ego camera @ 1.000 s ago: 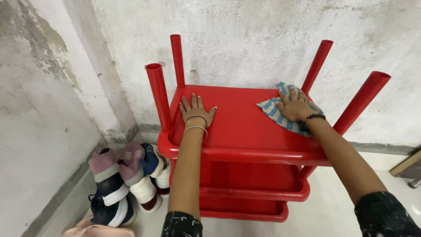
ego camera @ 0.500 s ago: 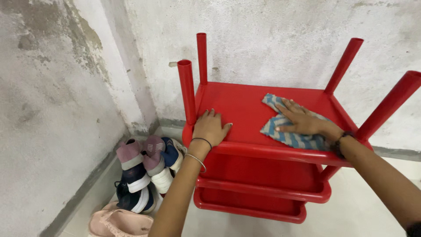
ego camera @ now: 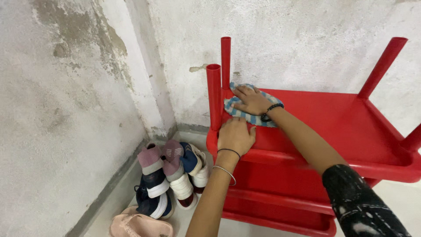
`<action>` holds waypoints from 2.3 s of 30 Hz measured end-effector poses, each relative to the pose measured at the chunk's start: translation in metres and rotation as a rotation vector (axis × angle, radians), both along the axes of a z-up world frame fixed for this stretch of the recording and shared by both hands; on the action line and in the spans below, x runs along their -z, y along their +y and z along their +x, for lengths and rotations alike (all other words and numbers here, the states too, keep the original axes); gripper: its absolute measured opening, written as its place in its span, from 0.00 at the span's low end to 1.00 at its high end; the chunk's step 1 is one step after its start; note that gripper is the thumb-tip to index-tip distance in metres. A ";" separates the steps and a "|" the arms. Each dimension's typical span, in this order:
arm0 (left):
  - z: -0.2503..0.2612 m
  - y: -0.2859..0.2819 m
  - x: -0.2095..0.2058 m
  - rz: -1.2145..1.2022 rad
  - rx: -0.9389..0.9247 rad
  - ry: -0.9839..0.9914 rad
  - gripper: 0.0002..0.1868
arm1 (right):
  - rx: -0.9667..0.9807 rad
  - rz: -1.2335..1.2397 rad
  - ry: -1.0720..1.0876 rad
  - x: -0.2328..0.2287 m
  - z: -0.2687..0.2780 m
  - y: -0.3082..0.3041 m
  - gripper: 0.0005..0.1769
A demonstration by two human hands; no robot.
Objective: The person wipes the surfaces of a red plastic three-tier shoe rack using a blue and white striped cloth. They clean the top shelf, middle shelf, and bottom shelf in sequence, moving the cloth back and forth across each surface.
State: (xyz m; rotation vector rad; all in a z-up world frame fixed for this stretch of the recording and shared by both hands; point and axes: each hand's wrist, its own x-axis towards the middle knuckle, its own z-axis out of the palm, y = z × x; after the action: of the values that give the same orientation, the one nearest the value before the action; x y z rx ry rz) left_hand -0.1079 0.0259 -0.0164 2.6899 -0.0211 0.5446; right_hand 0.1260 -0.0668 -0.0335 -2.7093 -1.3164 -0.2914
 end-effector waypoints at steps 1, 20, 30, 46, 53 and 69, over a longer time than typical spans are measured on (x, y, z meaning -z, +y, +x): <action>-0.002 0.000 0.000 -0.014 -0.003 -0.075 0.25 | -0.074 0.009 0.008 0.003 -0.005 0.003 0.45; -0.022 0.010 -0.010 -0.201 0.261 -0.558 0.23 | -0.204 0.243 0.807 -0.027 -0.176 -0.047 0.24; -0.020 0.001 -0.016 0.122 0.105 -0.183 0.26 | -0.074 0.279 0.404 -0.059 -0.230 -0.179 0.18; -0.067 -0.044 0.042 0.360 0.146 -0.492 0.29 | 0.395 0.046 -0.198 -0.016 -0.199 -0.294 0.35; -0.068 -0.107 0.039 0.420 0.216 -0.408 0.36 | 0.579 -0.093 -0.343 -0.024 -0.221 -0.282 0.40; -0.081 -0.113 0.034 0.348 0.038 -0.034 0.51 | 0.691 0.066 0.087 -0.043 -0.218 -0.231 0.37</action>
State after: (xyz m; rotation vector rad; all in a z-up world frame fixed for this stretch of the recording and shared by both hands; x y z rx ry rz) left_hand -0.1885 -0.0869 -0.0508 3.0083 -0.1931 0.6243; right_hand -0.0918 -0.2974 0.0098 -2.9777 -0.3004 -0.2587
